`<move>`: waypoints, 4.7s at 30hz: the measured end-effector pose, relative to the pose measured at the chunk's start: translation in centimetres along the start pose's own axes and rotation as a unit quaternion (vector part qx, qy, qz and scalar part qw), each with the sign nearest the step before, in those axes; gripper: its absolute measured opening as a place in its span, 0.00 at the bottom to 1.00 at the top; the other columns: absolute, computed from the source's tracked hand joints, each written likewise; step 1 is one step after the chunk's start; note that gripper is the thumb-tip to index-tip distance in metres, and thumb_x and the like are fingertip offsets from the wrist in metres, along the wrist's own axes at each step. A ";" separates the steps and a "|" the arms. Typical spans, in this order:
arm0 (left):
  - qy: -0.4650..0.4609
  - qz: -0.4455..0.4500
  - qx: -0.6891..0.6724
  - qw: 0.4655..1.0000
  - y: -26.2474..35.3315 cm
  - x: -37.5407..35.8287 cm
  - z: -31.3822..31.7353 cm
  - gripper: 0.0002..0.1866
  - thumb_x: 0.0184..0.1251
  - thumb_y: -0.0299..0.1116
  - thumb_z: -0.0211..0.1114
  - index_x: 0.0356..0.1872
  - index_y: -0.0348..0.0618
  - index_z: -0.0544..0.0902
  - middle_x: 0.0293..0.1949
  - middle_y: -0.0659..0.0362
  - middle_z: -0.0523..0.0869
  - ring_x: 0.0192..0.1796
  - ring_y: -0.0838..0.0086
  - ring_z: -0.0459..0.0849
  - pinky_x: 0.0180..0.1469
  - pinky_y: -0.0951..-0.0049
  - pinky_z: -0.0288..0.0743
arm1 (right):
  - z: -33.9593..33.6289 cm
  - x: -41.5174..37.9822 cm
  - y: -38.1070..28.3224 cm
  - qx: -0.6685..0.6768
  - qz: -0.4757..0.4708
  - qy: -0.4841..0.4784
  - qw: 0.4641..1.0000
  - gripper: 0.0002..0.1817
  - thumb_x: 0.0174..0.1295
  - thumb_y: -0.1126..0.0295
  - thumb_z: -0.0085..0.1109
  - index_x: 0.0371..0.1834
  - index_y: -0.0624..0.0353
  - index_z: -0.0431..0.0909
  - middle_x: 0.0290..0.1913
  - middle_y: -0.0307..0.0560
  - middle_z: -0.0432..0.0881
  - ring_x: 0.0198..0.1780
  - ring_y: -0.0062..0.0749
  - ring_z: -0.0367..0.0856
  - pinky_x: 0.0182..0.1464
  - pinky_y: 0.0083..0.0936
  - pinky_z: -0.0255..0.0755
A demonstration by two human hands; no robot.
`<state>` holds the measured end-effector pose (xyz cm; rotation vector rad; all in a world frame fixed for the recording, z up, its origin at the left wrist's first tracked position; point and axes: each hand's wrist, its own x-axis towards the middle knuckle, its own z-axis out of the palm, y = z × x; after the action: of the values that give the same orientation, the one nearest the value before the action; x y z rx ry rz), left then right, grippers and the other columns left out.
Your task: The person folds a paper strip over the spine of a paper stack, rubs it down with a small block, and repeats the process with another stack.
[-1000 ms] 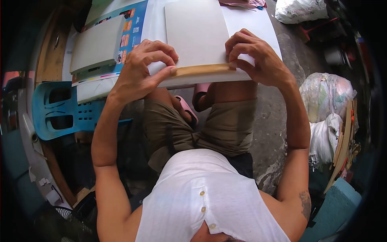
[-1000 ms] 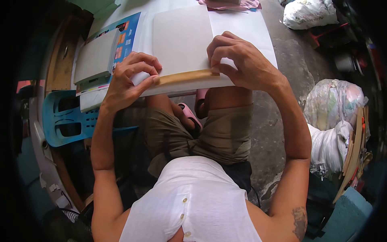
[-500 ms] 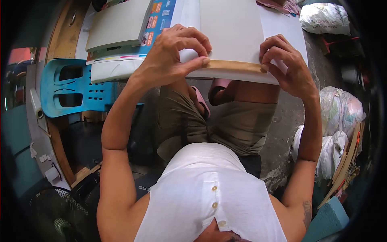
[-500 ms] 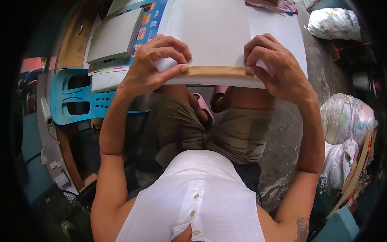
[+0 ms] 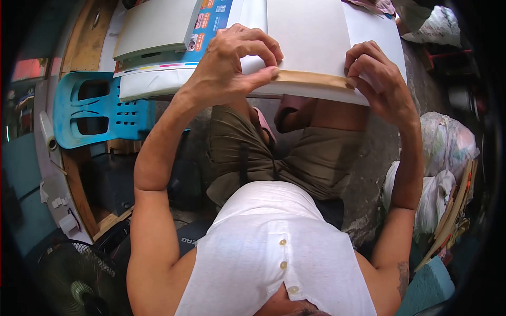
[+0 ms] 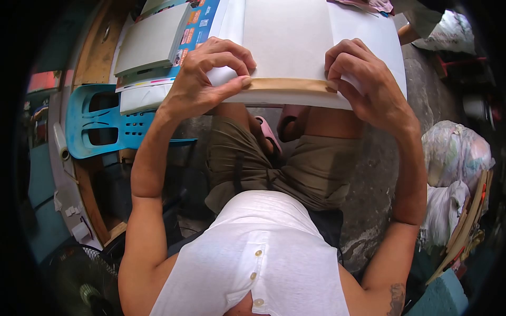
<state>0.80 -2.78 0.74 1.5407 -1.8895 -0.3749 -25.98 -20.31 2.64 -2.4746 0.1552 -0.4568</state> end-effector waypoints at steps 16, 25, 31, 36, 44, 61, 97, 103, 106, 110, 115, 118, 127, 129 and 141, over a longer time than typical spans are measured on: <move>0.020 -0.021 -0.057 0.998 0.0 0.1 0.5 0.07 0.57 0.28 0.74 0.34 0.48 0.83 0.43 0.63 0.90 0.51 0.68 0.82 0.63 0.59 0.65 | 0.5 -0.5 1.1 0.060 0.021 0.033 0.997 0.14 0.57 0.87 0.64 0.42 0.61 0.73 0.44 0.46 0.79 0.50 0.39 0.80 0.53 0.31 0.80; 0.102 -0.038 -0.113 0.988 -0.4 0.1 1.2 0.08 0.63 0.27 0.72 0.42 0.43 0.88 0.46 0.57 0.89 0.49 0.64 0.84 0.60 0.63 0.78 | 0.4 -0.7 4.1 0.253 0.089 0.135 0.954 0.13 0.66 0.81 0.65 0.53 0.62 0.80 0.45 0.40 0.83 0.50 0.20 0.82 0.53 0.22 0.80; 0.094 -0.003 0.058 0.994 2.4 1.0 1.1 0.10 0.64 0.36 0.76 0.44 0.50 0.92 0.50 0.60 0.89 0.58 0.63 0.78 0.61 0.60 0.76 | 1.4 -0.3 -0.1 0.044 0.037 0.110 0.992 0.08 0.59 0.77 0.71 0.41 0.55 0.89 0.49 0.42 0.83 0.50 0.34 0.82 0.53 0.33 0.79; 0.013 -0.017 0.036 0.999 3.3 2.3 1.8 0.06 0.62 0.37 0.77 0.37 0.50 0.93 0.50 0.62 0.88 0.58 0.64 0.77 0.61 0.59 0.71 | 1.8 0.8 -0.1 0.021 0.015 0.065 0.998 0.05 0.57 0.70 0.74 0.35 0.55 0.89 0.47 0.44 0.83 0.52 0.39 0.79 0.59 0.39 0.74; 0.007 -0.043 0.029 0.999 3.5 3.2 2.3 0.06 0.58 0.33 0.78 0.32 0.44 0.91 0.47 0.60 0.87 0.55 0.64 0.77 0.61 0.61 0.73 | 1.9 1.3 0.1 0.016 0.036 0.032 0.999 0.09 0.56 0.65 0.74 0.29 0.57 0.84 0.47 0.43 0.81 0.53 0.38 0.78 0.61 0.39 0.70; 0.003 -0.029 0.057 0.998 3.7 2.6 2.9 0.07 0.62 0.32 0.74 0.34 0.43 0.85 0.50 0.59 0.84 0.59 0.60 0.74 0.65 0.55 0.65 | 2.6 1.2 0.4 -0.031 0.049 0.048 0.997 0.08 0.62 0.69 0.69 0.33 0.58 0.79 0.47 0.45 0.80 0.52 0.40 0.76 0.59 0.39 0.69; 0.073 -0.056 0.046 0.995 3.7 1.7 4.5 0.08 0.73 0.32 0.68 0.45 0.38 0.82 0.49 0.52 0.81 0.57 0.59 0.78 0.61 0.58 0.73 | 4.8 1.2 1.6 0.018 0.018 0.169 0.985 0.22 0.49 0.53 0.81 0.39 0.55 0.85 0.45 0.48 0.79 0.52 0.45 0.81 0.53 0.41 0.75; 0.072 -0.026 0.118 0.990 3.1 2.3 4.3 0.06 0.73 0.29 0.67 0.46 0.39 0.84 0.50 0.51 0.83 0.56 0.57 0.81 0.61 0.58 0.74 | 6.4 2.8 3.8 0.044 0.046 0.168 0.984 0.23 0.50 0.53 0.80 0.40 0.56 0.85 0.47 0.51 0.79 0.57 0.48 0.78 0.60 0.41 0.72; 0.154 0.030 0.208 0.965 2.7 1.7 4.8 0.06 0.74 0.25 0.65 0.48 0.39 0.85 0.50 0.50 0.86 0.54 0.56 0.84 0.58 0.56 0.78 | 6.5 2.6 3.6 0.044 0.046 0.166 0.984 0.20 0.51 0.56 0.79 0.41 0.57 0.86 0.48 0.53 0.79 0.59 0.49 0.77 0.63 0.40 0.71; 0.180 0.113 0.203 0.956 4.9 -0.6 6.2 0.11 0.71 0.19 0.67 0.51 0.37 0.85 0.50 0.50 0.89 0.53 0.55 0.88 0.56 0.58 0.83 | 4.8 0.3 1.6 0.030 0.019 0.169 0.985 0.14 0.55 0.62 0.75 0.41 0.56 0.87 0.49 0.52 0.79 0.59 0.49 0.77 0.63 0.39 0.71; 0.156 0.153 0.176 0.960 5.6 -0.8 8.0 0.15 0.67 0.15 0.69 0.54 0.33 0.85 0.51 0.49 0.90 0.54 0.54 0.90 0.57 0.60 0.84 | 5.5 1.0 1.9 0.028 0.037 0.175 0.984 0.14 0.55 0.64 0.76 0.42 0.55 0.87 0.50 0.52 0.80 0.60 0.48 0.76 0.65 0.39 0.71; 0.166 0.144 0.172 0.960 5.4 -0.7 8.2 0.15 0.65 0.14 0.70 0.52 0.33 0.86 0.49 0.49 0.91 0.52 0.56 0.90 0.56 0.61 0.84 | 5.9 1.2 2.1 0.025 0.045 0.180 0.982 0.13 0.53 0.66 0.76 0.41 0.55 0.87 0.51 0.51 0.80 0.59 0.47 0.76 0.64 0.38 0.71; 0.167 0.124 0.154 0.966 5.5 0.1 7.9 0.12 0.64 0.13 0.70 0.48 0.33 0.88 0.45 0.50 0.93 0.48 0.58 0.92 0.53 0.62 0.85 | 7.2 1.0 1.9 -0.036 0.037 0.203 0.978 0.15 0.54 0.60 0.74 0.43 0.50 0.88 0.50 0.49 0.80 0.56 0.48 0.76 0.59 0.39 0.73; 0.167 0.135 0.145 0.966 5.1 0.1 7.9 0.12 0.66 0.14 0.69 0.49 0.35 0.89 0.46 0.50 0.93 0.47 0.59 0.92 0.52 0.63 0.84 | 7.3 1.0 2.1 -0.019 0.041 0.208 0.977 0.15 0.54 0.59 0.73 0.44 0.50 0.88 0.50 0.49 0.81 0.57 0.48 0.76 0.59 0.40 0.73; 0.125 0.167 0.186 0.960 2.1 -2.4 4.4 0.13 0.65 0.13 0.69 0.49 0.35 0.86 0.45 0.51 0.93 0.50 0.56 0.92 0.58 0.56 0.85 | 6.3 1.1 1.4 0.004 0.065 0.174 0.983 0.15 0.59 0.64 0.71 0.50 0.50 0.88 0.55 0.52 0.80 0.61 0.49 0.76 0.65 0.41 0.71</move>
<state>-3.44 -0.82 -2.04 1.3778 -2.0422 0.3302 -22.72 -18.22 -2.66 -2.3399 0.4526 -0.8268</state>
